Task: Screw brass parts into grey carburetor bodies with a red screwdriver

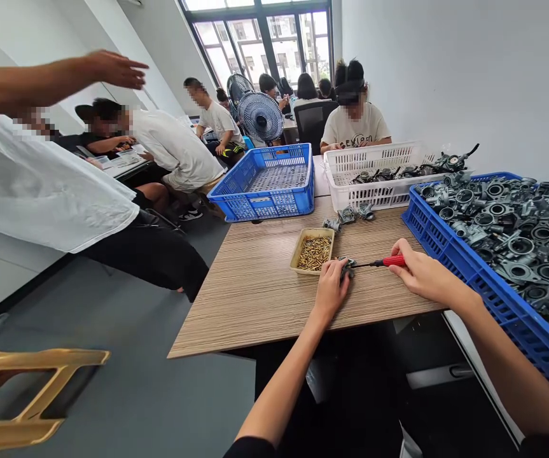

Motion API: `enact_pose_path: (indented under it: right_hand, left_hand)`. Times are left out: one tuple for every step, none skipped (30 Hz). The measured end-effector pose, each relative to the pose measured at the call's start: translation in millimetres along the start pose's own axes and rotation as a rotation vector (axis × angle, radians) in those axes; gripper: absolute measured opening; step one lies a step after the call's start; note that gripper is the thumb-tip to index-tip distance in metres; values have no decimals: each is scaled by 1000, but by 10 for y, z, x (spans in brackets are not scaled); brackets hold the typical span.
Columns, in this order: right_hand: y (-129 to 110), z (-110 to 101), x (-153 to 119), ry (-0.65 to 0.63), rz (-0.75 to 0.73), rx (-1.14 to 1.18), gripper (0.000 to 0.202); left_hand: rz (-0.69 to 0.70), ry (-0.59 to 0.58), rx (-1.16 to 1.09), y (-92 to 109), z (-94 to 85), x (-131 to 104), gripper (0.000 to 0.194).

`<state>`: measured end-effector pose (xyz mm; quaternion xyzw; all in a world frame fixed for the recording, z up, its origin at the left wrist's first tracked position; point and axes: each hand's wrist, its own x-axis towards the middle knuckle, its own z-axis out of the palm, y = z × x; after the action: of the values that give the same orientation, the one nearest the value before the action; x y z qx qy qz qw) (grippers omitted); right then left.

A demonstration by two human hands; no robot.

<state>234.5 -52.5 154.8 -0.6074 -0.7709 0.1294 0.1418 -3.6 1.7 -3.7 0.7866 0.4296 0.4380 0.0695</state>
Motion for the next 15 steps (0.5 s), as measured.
enact_pose_path:
  right_hand:
    - [-6, 1, 4, 7, -1, -14, 10]
    - [-20, 3, 10, 11, 11, -47, 9]
    - [-38, 6, 18, 11, 33, -94, 11]
    - [-56, 8, 25, 2, 64, -149, 15]
    - [-72, 10, 31, -13, 94, -203, 19]
    - [-83, 11, 34, -28, 120, -246, 23]
    - [-88, 11, 33, -40, 142, -275, 26]
    - [-86, 10, 28, -44, 156, -285, 28]
    - [-78, 8, 19, -44, 153, -270, 27]
    - [-66, 5, 8, -41, 132, -229, 24]
    - [-53, 3, -4, -35, 93, -169, 20]
    - [-39, 2, -15, -29, 40, -101, 15]
    - [-29, 2, -23, -24, -17, -37, 12]
    - [-23, 5, -28, -17, -63, 9, 11]
    - [-23, 10, -28, -9, -89, 31, 11]
  left_hand:
    - [-3, -1, 1, 0, 2, -1, 35]
    - [-6, -2, 2, 1, 4, -1, 36]
    - [-8, -1, 3, 2, 5, 0, 37]
    - [-9, -1, 3, 4, 6, 0, 38]
    - [-9, 0, 2, 5, 6, 1, 38]
    - [-9, 1, 1, 7, 6, 2, 38]
    - [-8, 2, 1, 8, 5, 2, 37]
    - [-6, 2, 1, 8, 3, 3, 36]
    - [-4, 3, 1, 9, 1, 2, 36]
    - [-1, 3, 2, 9, -1, 2, 35]
    - [-1, 2, 4, 9, -4, 1, 35]
    - [-1, 0, 7, 9, -6, 0, 35]
    - [-1, -2, 10, 9, -8, -1, 35]
    - [-2, -5, 13, 9, -10, -2, 36]
    - [-4, -8, 15, 9, -11, -3, 37]
